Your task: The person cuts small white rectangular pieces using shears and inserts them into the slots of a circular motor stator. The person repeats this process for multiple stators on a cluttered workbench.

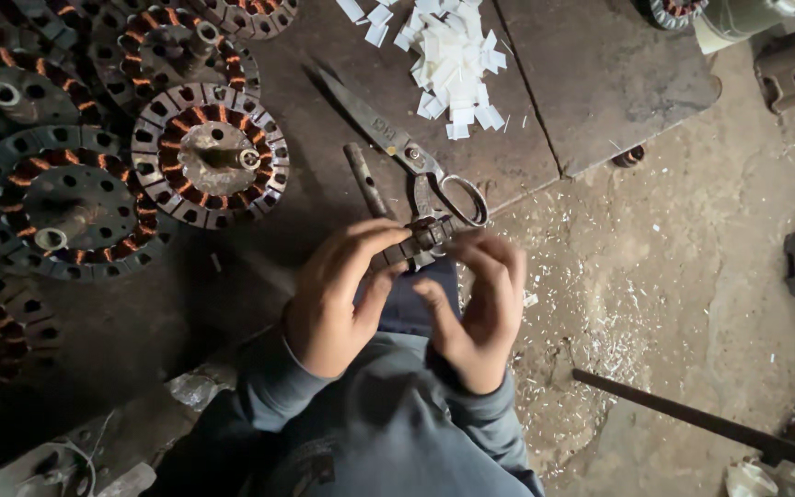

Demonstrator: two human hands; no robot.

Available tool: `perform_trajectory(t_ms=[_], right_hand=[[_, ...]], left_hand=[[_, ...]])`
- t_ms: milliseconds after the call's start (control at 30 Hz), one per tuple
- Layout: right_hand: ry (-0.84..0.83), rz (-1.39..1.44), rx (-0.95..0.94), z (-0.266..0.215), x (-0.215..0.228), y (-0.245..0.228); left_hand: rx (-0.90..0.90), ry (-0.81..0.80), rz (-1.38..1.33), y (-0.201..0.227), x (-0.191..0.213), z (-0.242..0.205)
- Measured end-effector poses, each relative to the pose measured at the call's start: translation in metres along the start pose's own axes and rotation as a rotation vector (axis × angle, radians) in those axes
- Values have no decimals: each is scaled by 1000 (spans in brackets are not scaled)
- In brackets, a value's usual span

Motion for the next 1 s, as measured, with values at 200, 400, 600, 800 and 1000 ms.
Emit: perform_trajectory(t_ms=[200, 400, 600, 800, 1000], right_hand=[[-207, -71, 72, 14, 0, 18], [-24, -84, 149, -1, 1, 27], [63, -203, 183, -11, 1, 23], [49, -263, 300, -22, -5, 19], [92, -246, 387, -31, -5, 24]], left_hand=[[-34, 66, 25, -10, 4, -6], [-84, 136, 69, -11, -1, -14], [-131, 123, 18, -4, -4, -17], [-181, 25, 22, 0, -4, -21], [-225, 3, 8, 1, -4, -28]])
Point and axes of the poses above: each hand's wrist, its own z-axis towards the middle knuckle, its own x-axis out of the back of the hand, y = z × x, the point moved 8 cm from there along z, towards the middle knuckle, and after that the axes turned 7 degrees about -x, right-handed, at the moved point
